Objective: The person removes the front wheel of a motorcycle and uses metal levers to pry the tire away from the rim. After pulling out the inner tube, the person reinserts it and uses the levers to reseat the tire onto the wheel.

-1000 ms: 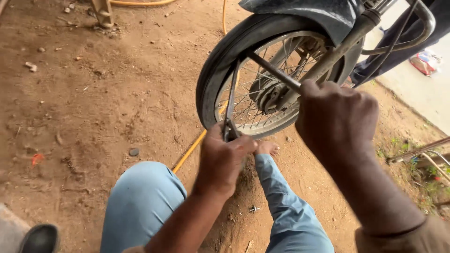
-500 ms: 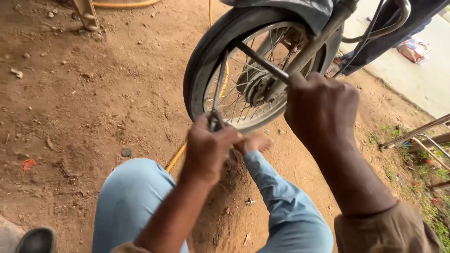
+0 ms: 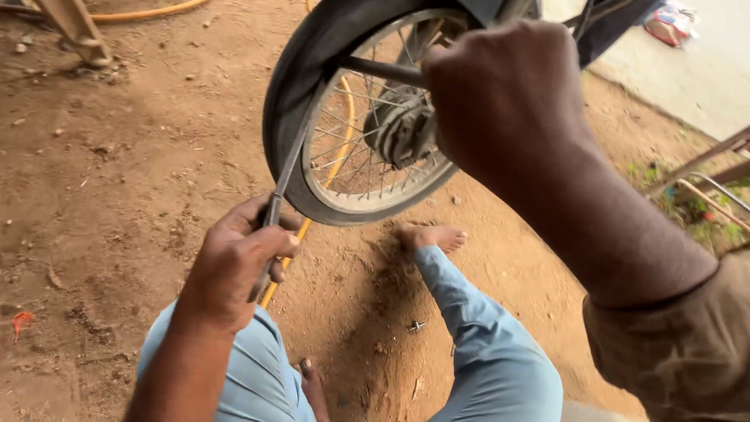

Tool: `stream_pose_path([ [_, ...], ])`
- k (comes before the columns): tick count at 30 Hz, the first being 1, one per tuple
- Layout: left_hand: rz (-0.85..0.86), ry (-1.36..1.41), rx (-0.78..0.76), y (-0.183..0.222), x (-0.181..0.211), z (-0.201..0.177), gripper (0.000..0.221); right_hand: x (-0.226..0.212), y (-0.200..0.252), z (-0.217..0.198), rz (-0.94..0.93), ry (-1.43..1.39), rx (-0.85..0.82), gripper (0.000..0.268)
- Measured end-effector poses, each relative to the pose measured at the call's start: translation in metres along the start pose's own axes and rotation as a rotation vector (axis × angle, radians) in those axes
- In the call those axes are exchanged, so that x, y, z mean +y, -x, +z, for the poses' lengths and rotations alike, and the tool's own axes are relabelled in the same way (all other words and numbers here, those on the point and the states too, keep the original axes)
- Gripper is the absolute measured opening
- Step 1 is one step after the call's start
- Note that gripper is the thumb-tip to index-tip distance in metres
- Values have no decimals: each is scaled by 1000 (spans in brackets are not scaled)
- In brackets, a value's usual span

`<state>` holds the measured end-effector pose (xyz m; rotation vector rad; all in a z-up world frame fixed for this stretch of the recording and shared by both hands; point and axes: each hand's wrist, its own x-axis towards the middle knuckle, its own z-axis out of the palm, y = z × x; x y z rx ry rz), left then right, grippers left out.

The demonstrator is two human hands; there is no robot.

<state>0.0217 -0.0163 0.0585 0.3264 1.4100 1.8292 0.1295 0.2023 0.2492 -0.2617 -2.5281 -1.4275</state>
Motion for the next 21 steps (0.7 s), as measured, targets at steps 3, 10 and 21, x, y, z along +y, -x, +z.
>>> stream_pose_path([
  [3, 15, 32, 0, 1, 2, -4, 25, 8, -18, -25, -75, 104, 11, 21],
  [10, -6, -25, 16, -1, 7, -30, 26, 64, -21, -46, 17, -481, -94, 16],
  [21, -33, -302, -292, -83, -42, -154, 32, -42, 152, 44, 835, -984, 2, 27],
])
